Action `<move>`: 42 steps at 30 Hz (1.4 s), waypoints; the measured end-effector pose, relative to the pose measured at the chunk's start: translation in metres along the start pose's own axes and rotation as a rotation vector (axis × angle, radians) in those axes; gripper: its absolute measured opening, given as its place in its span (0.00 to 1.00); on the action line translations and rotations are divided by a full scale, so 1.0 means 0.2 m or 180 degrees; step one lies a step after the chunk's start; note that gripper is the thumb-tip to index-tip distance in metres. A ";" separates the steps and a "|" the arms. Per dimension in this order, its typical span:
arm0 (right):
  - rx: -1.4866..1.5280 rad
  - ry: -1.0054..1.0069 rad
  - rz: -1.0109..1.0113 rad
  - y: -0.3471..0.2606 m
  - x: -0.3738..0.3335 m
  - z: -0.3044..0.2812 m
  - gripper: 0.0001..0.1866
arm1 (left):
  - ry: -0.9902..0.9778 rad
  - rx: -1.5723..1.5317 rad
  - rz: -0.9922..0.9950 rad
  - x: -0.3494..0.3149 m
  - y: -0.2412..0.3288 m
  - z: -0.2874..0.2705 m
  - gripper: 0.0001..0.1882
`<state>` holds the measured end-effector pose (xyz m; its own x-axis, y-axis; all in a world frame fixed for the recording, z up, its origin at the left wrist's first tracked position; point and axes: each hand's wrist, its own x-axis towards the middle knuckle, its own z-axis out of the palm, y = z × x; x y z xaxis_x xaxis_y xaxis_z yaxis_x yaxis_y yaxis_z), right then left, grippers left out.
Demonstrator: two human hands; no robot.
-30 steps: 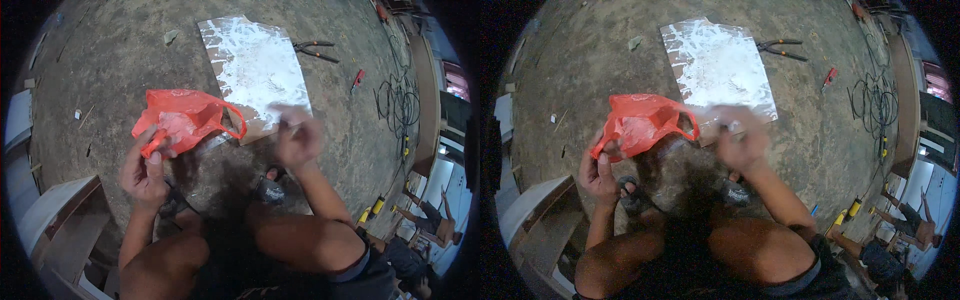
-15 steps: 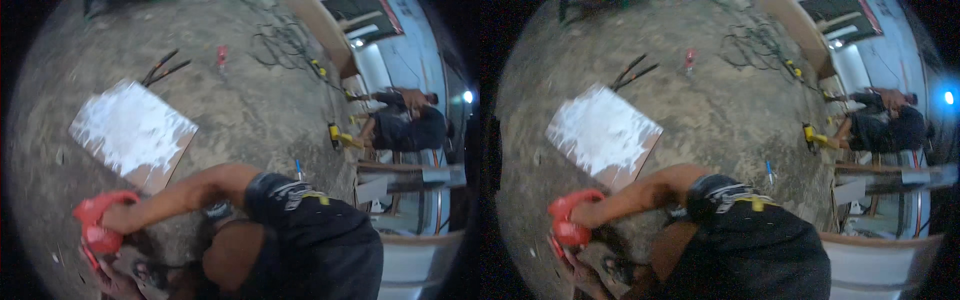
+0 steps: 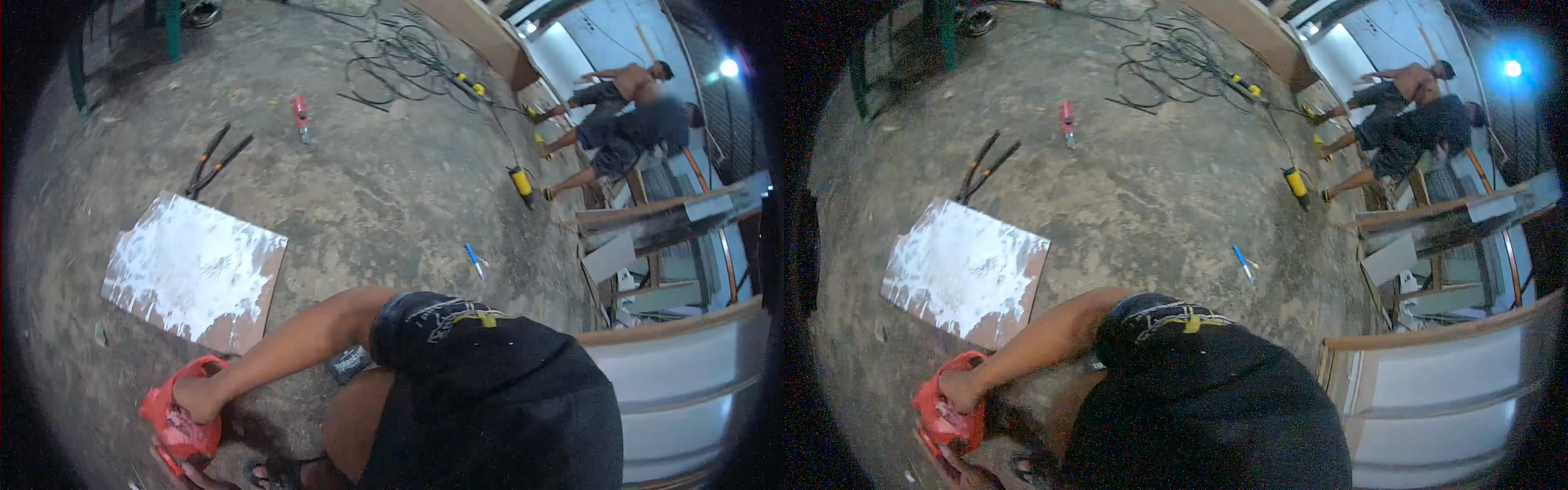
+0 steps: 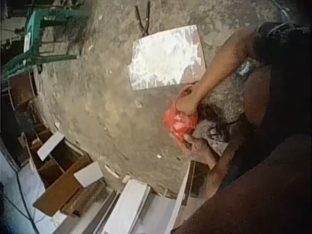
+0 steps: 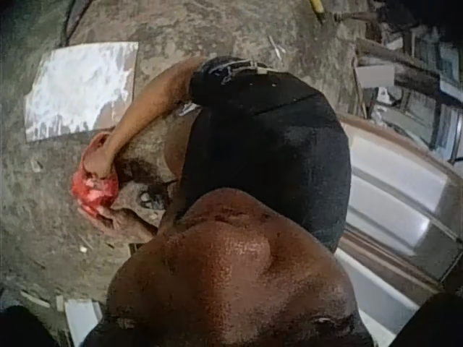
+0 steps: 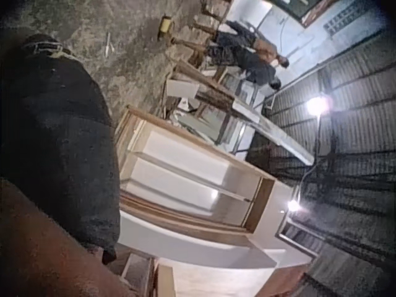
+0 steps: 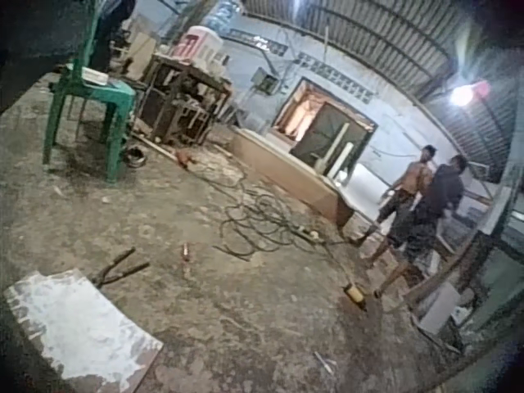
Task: The person cleans a piece of wood and a flat white board. They wipe a wooden board with their hand, then wipe both sides of a white laminate piece before placing a red plastic bag inside a wooden drawer frame and wiping the inside of the drawer.
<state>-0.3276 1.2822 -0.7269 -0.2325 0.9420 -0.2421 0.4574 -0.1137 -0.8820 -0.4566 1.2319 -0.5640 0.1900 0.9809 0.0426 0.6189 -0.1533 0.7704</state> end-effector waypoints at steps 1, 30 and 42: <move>0.0151 0.0060 0.0055 -0.02 0.00 -0.02 0.12 | 0.0082 0.0396 0.0034 0.00 0.04 -0.01 0.29; 0.0808 0.1204 0.0157 -0.03 -0.24 -0.07 0.14 | 0.0257 -0.1110 -0.0048 0.06 -0.27 0.08 0.21; 0.3018 0.1478 0.1015 -0.05 -0.38 -0.57 0.08 | 0.0151 -0.1785 0.0352 0.12 -0.25 0.05 0.21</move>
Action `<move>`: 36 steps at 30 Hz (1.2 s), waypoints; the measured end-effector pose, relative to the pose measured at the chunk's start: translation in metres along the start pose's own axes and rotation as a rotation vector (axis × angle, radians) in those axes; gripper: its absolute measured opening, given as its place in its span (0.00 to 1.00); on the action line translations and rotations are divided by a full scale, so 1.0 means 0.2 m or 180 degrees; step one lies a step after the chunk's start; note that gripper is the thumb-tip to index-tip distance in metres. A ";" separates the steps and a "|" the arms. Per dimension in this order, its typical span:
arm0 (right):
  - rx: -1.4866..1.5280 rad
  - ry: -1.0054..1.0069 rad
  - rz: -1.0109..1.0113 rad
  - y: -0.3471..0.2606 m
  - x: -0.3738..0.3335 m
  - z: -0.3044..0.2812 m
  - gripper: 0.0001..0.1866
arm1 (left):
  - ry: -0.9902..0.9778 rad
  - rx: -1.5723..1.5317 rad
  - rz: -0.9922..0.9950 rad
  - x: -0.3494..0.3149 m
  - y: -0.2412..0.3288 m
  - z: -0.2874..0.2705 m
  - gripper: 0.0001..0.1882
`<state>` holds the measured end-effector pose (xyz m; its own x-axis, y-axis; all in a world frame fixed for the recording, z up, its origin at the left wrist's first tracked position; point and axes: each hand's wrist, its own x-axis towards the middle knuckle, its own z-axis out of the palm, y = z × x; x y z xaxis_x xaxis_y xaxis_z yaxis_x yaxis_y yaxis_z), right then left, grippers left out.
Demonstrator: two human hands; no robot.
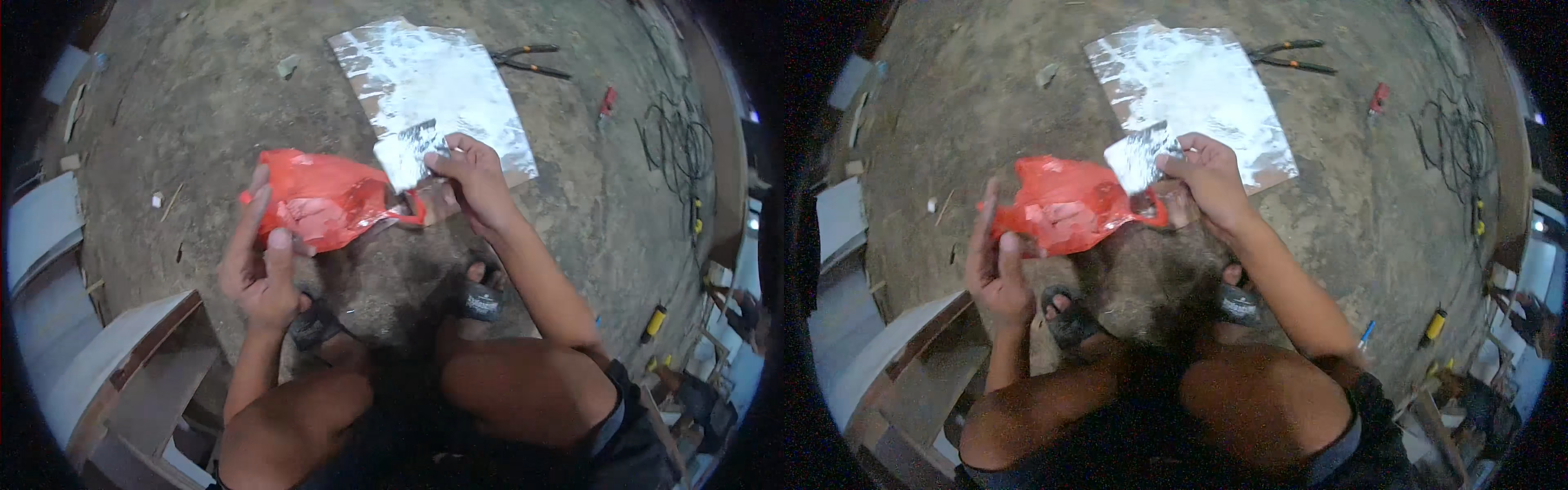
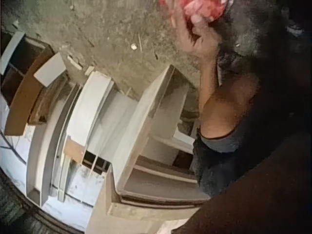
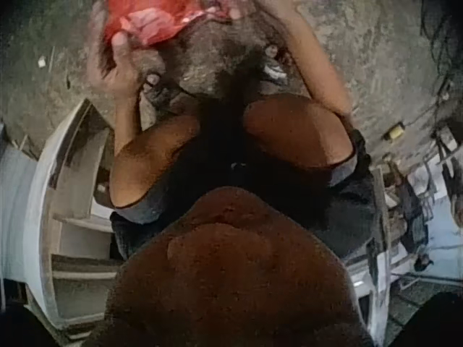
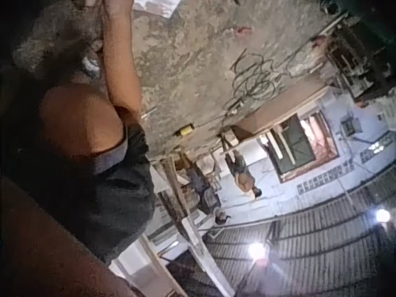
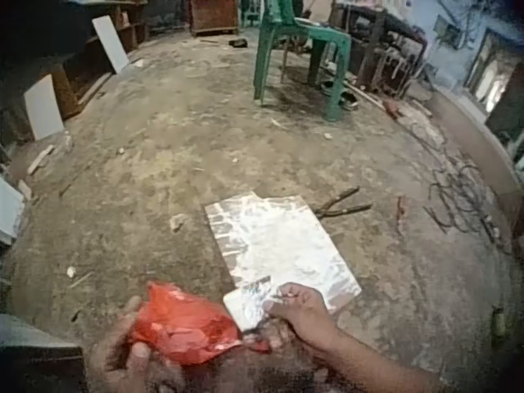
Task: The person cleans a piece of wood and a flat white board. They wipe a wooden board with their hand, then wipe both sides of a white laminate piece before placing a red plastic bag inside a wooden drawer frame and wiping the inside of the drawer.
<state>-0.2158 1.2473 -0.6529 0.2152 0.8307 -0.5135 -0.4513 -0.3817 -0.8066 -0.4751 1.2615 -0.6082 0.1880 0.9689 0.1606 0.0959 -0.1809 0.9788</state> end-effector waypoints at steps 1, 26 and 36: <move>0.0113 0.0217 -0.0040 0.02 0.03 -0.02 0.09 | 0.0058 0.0073 -0.0005 -0.01 0.00 -0.01 0.21; -0.0567 0.1428 -0.1954 -0.02 0.33 -0.56 0.09 | 0.0032 0.0468 0.0302 0.03 -0.05 -0.01 0.20; -0.0758 0.1532 -0.2194 -0.09 0.29 -0.52 0.09 | 0.0129 0.0384 0.0150 0.03 -0.03 0.00 0.20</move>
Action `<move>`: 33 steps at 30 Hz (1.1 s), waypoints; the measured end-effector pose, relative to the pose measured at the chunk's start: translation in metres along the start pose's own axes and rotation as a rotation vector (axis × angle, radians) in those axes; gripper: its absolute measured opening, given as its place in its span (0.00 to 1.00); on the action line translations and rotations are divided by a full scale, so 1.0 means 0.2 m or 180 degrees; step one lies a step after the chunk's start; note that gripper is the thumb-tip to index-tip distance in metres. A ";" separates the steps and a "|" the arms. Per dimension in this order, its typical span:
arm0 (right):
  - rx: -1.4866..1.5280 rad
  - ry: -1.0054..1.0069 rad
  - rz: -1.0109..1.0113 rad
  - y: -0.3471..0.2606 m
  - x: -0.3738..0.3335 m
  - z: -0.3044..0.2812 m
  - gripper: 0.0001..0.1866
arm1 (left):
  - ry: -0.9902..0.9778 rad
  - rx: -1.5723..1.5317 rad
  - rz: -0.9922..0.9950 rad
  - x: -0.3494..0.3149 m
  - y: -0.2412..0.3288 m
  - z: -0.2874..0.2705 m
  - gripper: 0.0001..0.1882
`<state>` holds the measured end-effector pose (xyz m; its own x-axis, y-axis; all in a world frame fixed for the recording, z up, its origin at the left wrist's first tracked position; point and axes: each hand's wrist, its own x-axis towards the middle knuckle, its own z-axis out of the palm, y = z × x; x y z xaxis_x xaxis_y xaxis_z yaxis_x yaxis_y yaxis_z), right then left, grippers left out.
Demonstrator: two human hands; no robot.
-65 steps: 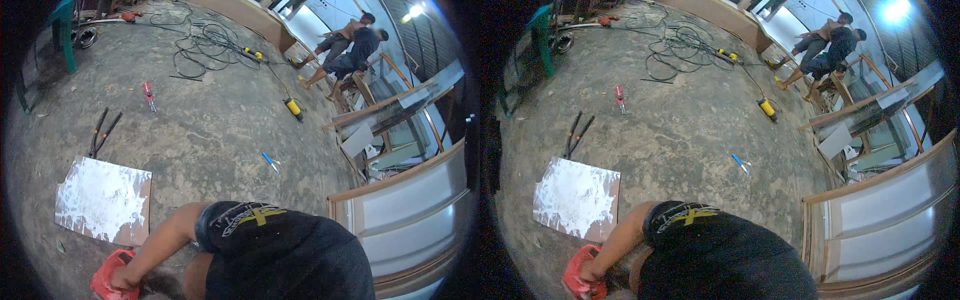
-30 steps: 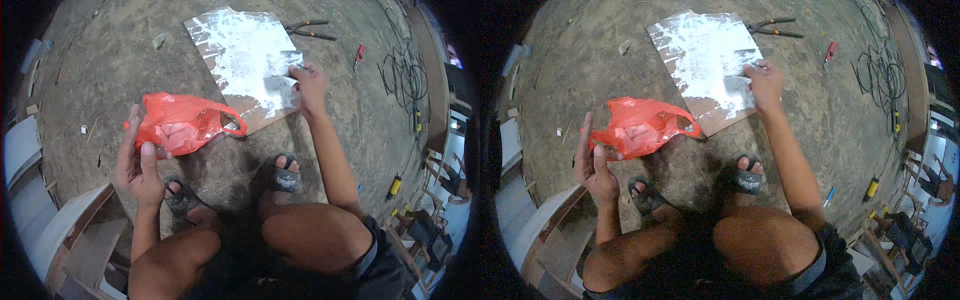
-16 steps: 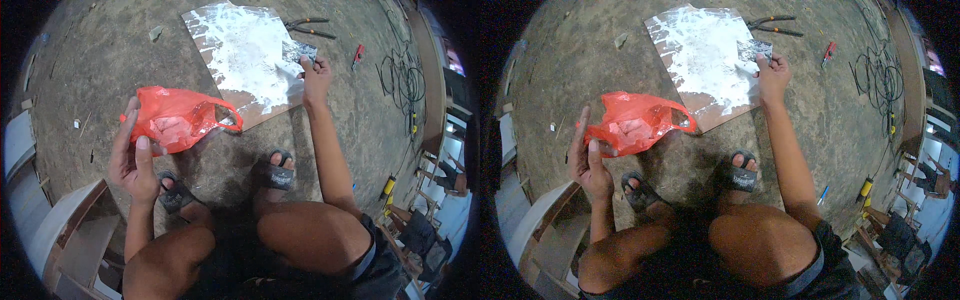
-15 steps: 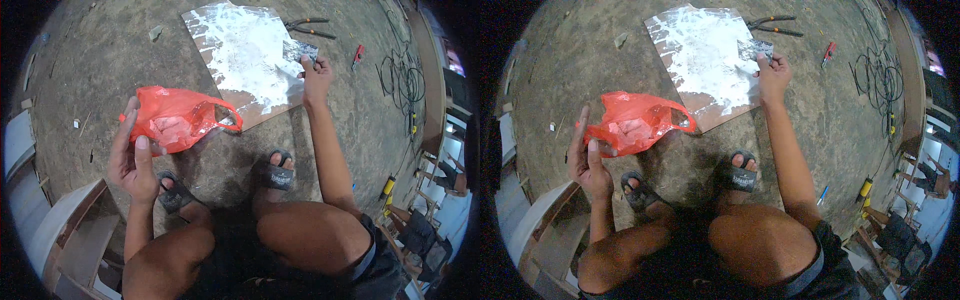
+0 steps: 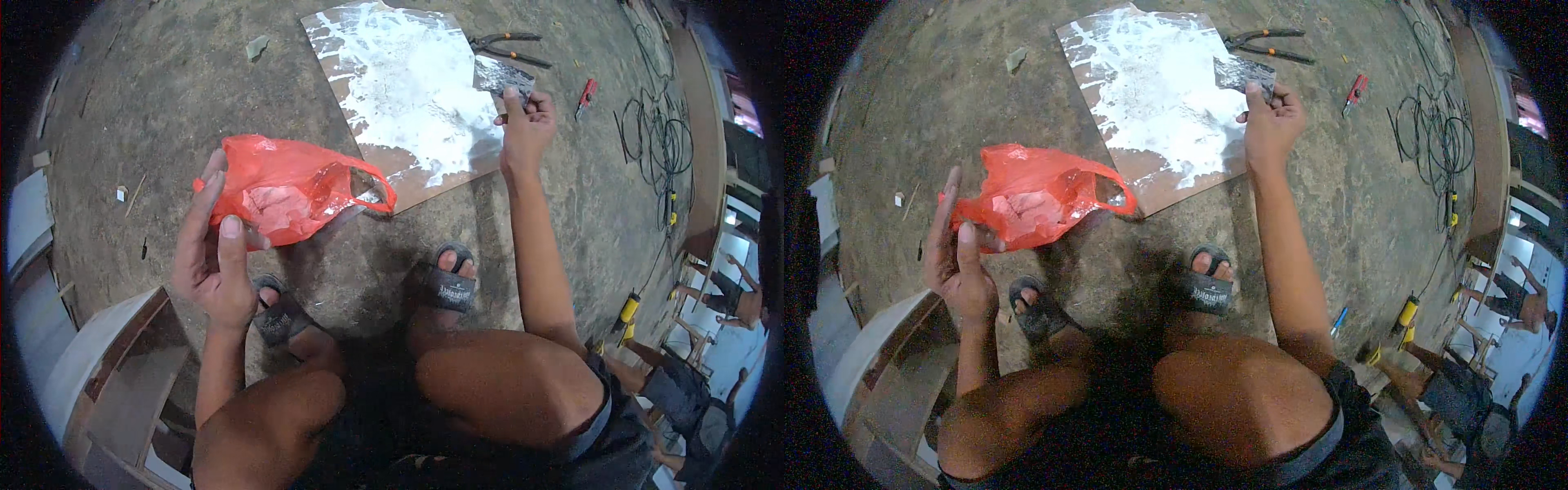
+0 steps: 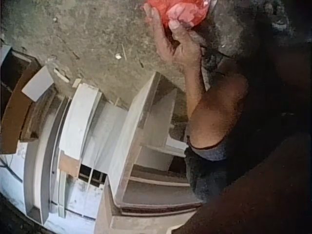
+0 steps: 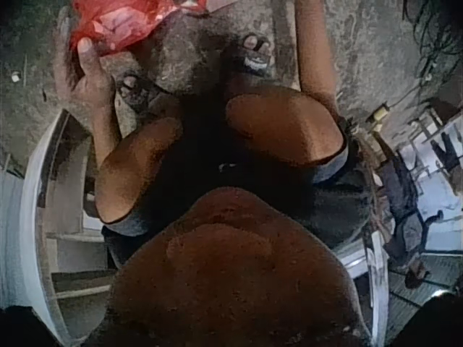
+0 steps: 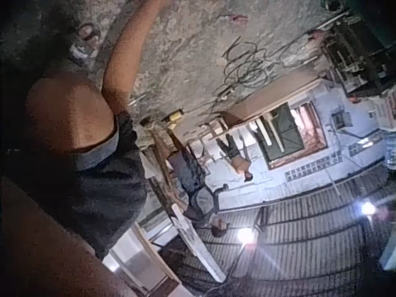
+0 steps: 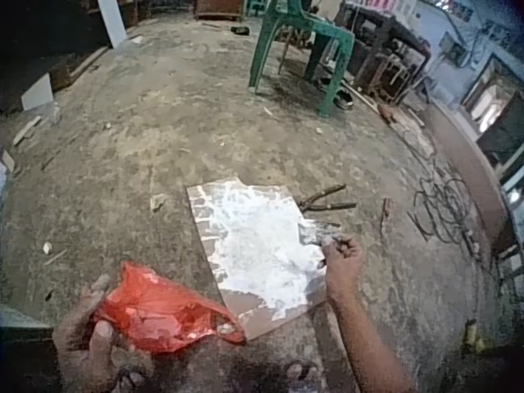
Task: The person cleans a piece of wood and a flat white board. They wipe a wooden board with their hand, then wipe both sides of a white laminate piece before placing a red plastic bag inside a wooden drawer frame and wiping the inside of the drawer.
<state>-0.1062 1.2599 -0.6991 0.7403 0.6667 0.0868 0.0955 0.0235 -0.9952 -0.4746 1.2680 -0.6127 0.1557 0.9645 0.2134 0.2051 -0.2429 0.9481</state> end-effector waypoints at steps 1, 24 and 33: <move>-0.0012 0.0013 -0.0060 0.00 0.00 0.00 0.09 | 0.0024 -0.0007 0.0011 0.00 0.00 0.00 0.20; -0.0119 -0.0008 -0.0475 0.01 -0.04 0.03 0.08 | -0.0014 0.0031 0.0078 -0.01 -0.02 -0.01 0.20; -0.0166 -0.0053 -0.0304 0.02 -0.05 0.03 0.08 | -0.0061 0.0093 0.0144 0.00 -0.01 -0.01 0.20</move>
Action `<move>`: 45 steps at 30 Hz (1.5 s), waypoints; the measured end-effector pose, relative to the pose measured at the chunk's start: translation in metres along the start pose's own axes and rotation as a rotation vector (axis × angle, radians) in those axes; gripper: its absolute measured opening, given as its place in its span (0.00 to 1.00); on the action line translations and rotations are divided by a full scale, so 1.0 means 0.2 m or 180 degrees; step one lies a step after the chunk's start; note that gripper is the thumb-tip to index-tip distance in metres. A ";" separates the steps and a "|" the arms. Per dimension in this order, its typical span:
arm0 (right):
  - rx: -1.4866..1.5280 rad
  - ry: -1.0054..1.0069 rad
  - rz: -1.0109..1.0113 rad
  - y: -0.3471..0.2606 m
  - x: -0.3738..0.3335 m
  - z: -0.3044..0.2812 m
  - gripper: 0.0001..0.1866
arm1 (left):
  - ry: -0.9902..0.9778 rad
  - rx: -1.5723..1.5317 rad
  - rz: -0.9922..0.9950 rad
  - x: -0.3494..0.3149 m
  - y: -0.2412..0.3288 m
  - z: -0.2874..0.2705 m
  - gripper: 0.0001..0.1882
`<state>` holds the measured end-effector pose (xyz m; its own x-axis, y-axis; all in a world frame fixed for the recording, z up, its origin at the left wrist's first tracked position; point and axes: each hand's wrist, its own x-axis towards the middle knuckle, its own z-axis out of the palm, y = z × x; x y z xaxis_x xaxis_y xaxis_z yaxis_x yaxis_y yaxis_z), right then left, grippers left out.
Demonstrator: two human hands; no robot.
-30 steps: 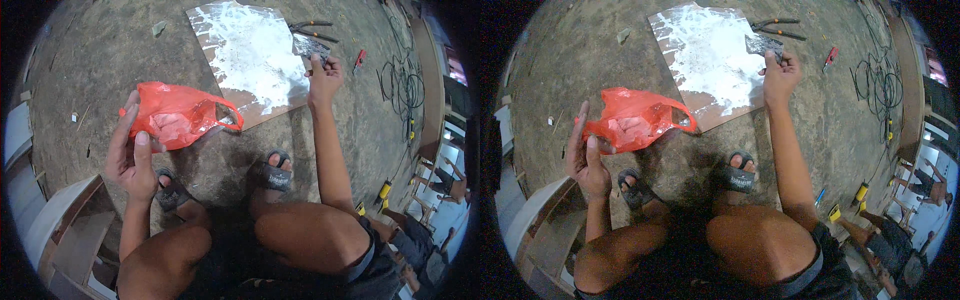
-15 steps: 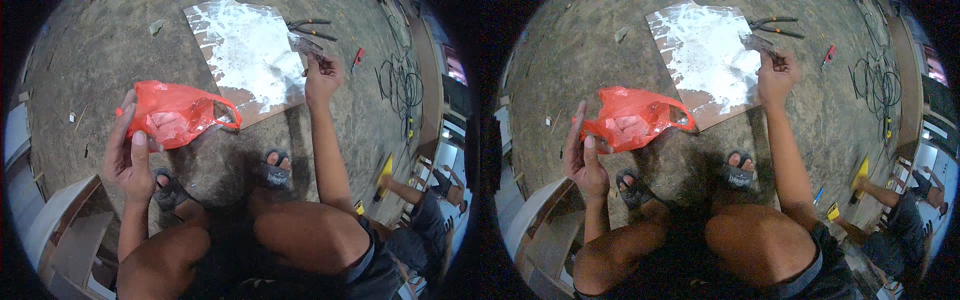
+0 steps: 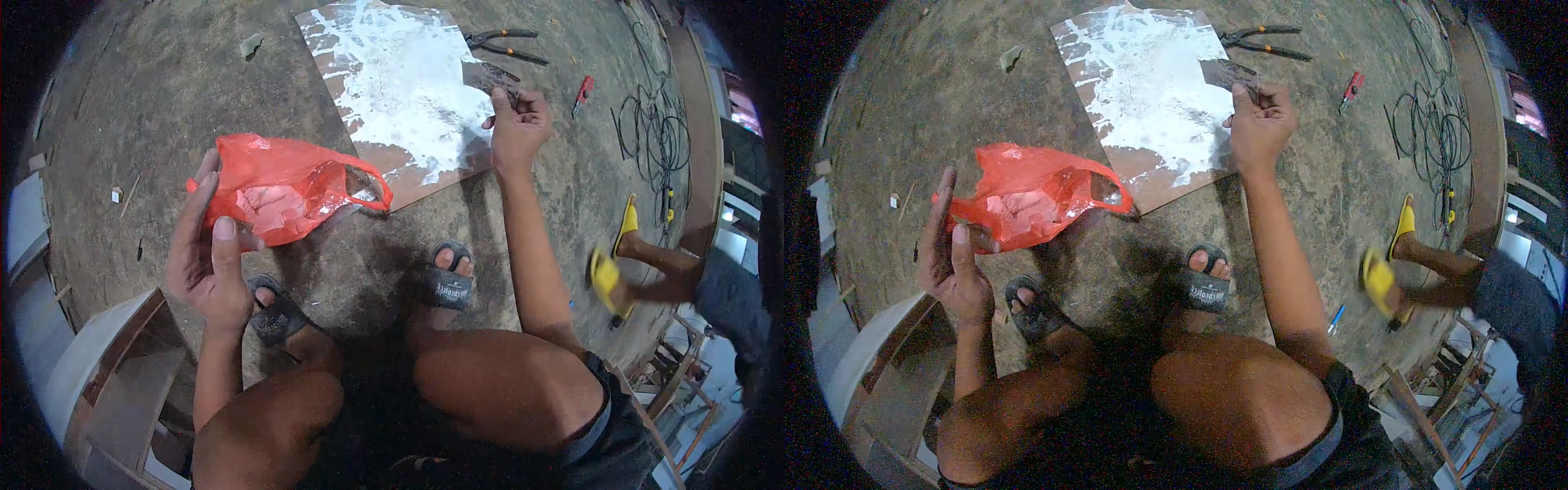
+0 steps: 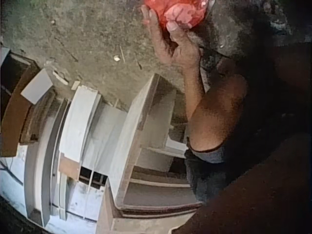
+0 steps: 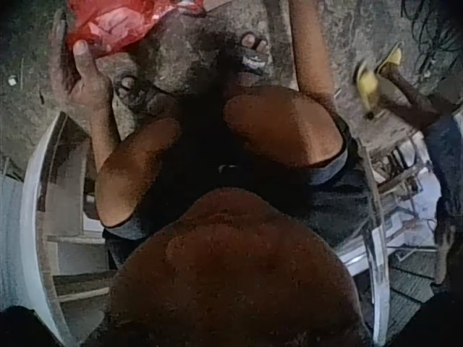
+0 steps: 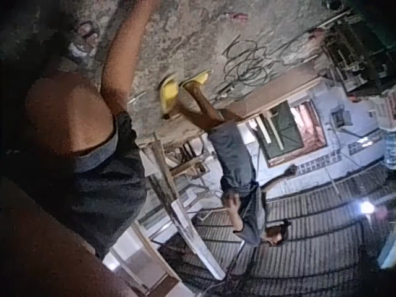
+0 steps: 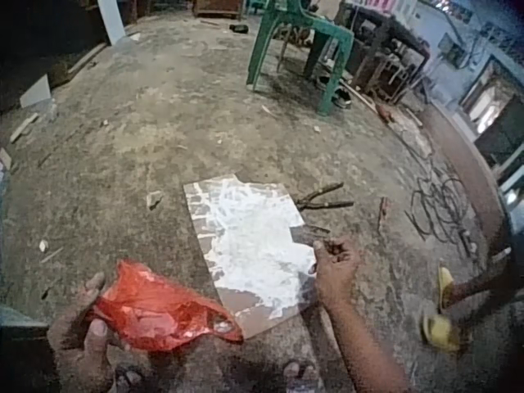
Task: The person cleans a piece of wood and a flat white board. They wipe a wooden board with their hand, then wipe both sides of a white laminate piece before placing a red plastic bag inside a wooden drawer frame and wiping the inside of the drawer.
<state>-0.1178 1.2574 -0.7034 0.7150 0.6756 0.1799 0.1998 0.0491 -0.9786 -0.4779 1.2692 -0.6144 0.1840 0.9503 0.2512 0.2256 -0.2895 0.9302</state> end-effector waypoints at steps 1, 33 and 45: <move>-0.0072 -0.0031 0.0064 -0.01 0.00 0.00 0.08 | -0.0002 0.0066 0.0045 0.00 0.00 0.00 0.20; -0.0041 -0.2663 -0.0760 -0.55 -0.64 0.31 0.08 | -0.0246 0.0257 0.0434 -0.03 0.07 0.01 0.18; -0.1893 -0.3760 -0.0589 -0.53 -0.71 0.53 0.09 | 0.0221 -0.0702 0.0221 0.09 0.39 -0.07 0.20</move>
<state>-0.3106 1.2349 -0.6366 -0.2990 0.9361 -0.1851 0.7059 0.0865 -0.7030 -0.4699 1.2647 -0.5344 0.1237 0.9368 0.3271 -0.0010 -0.3296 0.9441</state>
